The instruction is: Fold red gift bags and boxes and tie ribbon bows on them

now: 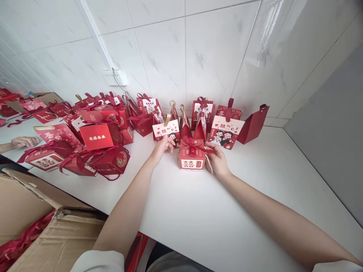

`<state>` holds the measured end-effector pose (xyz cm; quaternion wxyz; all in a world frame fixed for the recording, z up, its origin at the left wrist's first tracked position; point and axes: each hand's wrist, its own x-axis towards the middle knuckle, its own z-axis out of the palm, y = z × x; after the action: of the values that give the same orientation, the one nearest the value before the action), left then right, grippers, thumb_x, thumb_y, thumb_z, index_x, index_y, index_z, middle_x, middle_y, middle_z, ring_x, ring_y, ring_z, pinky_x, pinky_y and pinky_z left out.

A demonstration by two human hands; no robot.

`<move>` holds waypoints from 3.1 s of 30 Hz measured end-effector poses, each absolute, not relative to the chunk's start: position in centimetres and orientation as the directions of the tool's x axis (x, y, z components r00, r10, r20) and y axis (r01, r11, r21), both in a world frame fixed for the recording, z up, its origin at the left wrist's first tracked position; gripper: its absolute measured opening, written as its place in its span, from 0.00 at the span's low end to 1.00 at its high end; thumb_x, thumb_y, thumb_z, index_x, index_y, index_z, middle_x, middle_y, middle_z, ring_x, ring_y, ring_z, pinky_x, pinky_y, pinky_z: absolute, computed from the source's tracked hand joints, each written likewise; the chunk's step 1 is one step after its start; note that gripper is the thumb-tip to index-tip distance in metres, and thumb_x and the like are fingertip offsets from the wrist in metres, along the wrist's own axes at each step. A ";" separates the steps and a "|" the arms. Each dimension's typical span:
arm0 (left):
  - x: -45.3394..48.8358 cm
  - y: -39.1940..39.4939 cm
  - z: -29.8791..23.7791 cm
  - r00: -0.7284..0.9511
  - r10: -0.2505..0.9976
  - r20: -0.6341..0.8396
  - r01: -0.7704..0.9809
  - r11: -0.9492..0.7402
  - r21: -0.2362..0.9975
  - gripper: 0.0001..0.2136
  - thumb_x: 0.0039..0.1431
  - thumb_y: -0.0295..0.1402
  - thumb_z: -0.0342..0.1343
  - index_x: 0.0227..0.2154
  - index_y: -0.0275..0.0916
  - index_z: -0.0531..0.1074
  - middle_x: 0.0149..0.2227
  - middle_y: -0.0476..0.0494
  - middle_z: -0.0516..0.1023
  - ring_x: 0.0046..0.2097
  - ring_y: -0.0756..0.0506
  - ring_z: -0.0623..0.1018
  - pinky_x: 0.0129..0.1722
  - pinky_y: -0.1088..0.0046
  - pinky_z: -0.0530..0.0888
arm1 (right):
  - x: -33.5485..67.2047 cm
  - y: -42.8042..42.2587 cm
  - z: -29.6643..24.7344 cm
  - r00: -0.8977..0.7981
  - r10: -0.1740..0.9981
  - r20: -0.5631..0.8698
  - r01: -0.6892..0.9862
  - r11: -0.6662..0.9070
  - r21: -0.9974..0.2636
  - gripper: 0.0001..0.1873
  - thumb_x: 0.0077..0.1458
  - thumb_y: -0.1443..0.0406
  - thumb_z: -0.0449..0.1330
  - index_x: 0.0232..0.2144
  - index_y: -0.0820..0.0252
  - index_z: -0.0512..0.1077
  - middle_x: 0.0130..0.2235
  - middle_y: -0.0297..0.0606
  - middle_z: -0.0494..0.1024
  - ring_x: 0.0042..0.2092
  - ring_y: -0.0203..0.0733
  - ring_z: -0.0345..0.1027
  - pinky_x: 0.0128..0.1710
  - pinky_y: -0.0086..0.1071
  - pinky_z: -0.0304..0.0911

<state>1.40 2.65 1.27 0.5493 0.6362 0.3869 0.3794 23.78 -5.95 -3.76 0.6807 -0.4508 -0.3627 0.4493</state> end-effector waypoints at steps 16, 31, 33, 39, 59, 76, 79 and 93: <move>0.1 2.3 2.3 0.322 0.944 -0.068 0.291 -0.031 0.956 0.05 0.45 0.32 0.58 0.27 0.36 0.73 0.26 0.46 0.74 0.30 0.47 0.73 0.34 0.69 0.70 | 29.3 -5.4 -1.2 -0.216 0.975 -0.046 -0.089 -0.067 -0.994 0.08 0.47 0.59 0.64 0.25 0.58 0.73 0.29 0.34 0.75 0.34 0.42 0.68 0.41 0.41 0.63; -1.0 1.9 5.6 0.425 0.876 -0.227 -0.671 0.473 0.571 0.10 0.61 0.25 0.47 0.23 0.36 0.59 0.15 0.58 0.53 0.15 0.57 0.58 0.15 0.80 0.56 | 32.0 -7.2 4.8 0.151 0.981 -0.123 -0.763 0.037 -0.646 0.12 0.54 0.69 0.56 0.21 0.59 0.60 0.19 0.23 0.44 0.19 0.28 0.41 0.21 0.24 0.61; -1.1 2.1 5.6 0.404 0.887 -0.223 -0.689 0.455 0.565 0.11 0.61 0.25 0.46 0.23 0.36 0.58 0.14 0.58 0.52 0.15 0.57 0.57 0.15 0.80 0.56 | 32.2 -7.0 4.8 0.210 0.966 -0.152 -0.764 0.065 -0.642 0.12 0.53 0.70 0.54 0.20 0.59 0.58 0.18 0.23 0.44 0.19 0.28 0.40 0.20 0.24 0.60; -2.0 2.6 5.5 0.395 0.890 -0.226 -0.710 0.452 0.540 0.12 0.60 0.23 0.46 0.22 0.37 0.56 0.13 0.59 0.53 0.14 0.57 0.57 0.15 0.80 0.57 | 32.1 -6.8 5.2 0.304 0.928 -0.214 -0.730 0.083 -0.678 0.12 0.49 0.72 0.53 0.18 0.58 0.57 0.16 0.23 0.46 0.17 0.27 0.40 0.18 0.24 0.61; -1.6 1.2 5.0 0.115 0.976 -0.185 0.605 0.079 0.792 0.11 0.47 0.37 0.58 0.33 0.38 0.74 0.38 0.42 0.80 0.39 0.41 0.79 0.34 0.69 0.73 | 35.1 -8.1 5.7 0.151 0.976 -0.160 0.745 -0.219 -0.631 0.18 0.52 0.51 0.58 0.40 0.55 0.73 0.42 0.44 0.78 0.42 0.52 0.73 0.35 0.40 0.68; 2.8 0.1 -0.5 0.847 0.528 -0.063 0.348 -0.459 0.817 0.52 0.35 0.37 0.71 0.64 0.40 0.51 0.64 0.34 0.57 0.63 0.32 0.60 0.62 0.55 0.59 | 29.0 -10.1 3.2 -0.389 0.920 -0.050 0.721 0.270 -0.638 0.16 0.46 0.52 0.63 0.37 0.49 0.73 0.42 0.38 0.77 0.41 0.52 0.71 0.39 0.38 0.66; 3.0 0.2 -0.2 0.830 0.557 -0.015 0.262 -0.365 0.893 0.47 0.38 0.38 0.70 0.63 0.40 0.55 0.64 0.33 0.57 0.64 0.33 0.59 0.62 0.55 0.58 | 29.2 -9.7 3.0 -0.415 0.908 0.053 0.661 0.342 -0.668 0.14 0.49 0.51 0.61 0.34 0.50 0.74 0.39 0.38 0.77 0.42 0.52 0.71 0.41 0.39 0.65; 5.4 0.5 -0.8 0.632 0.751 0.190 -0.077 -0.183 0.980 0.35 0.49 0.51 0.60 0.57 0.38 0.60 0.58 0.35 0.68 0.58 0.34 0.68 0.55 0.60 0.67 | 26.5 -8.1 -2.2 -0.071 0.969 0.238 0.093 0.244 -0.965 0.36 0.58 0.48 0.54 0.63 0.48 0.48 0.66 0.40 0.52 0.64 0.49 0.51 0.59 0.46 0.56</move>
<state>5.36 0.53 -0.77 0.5899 0.6843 0.2460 0.3511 26.49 -8.09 -2.19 0.5163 -0.4451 -0.5964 0.4238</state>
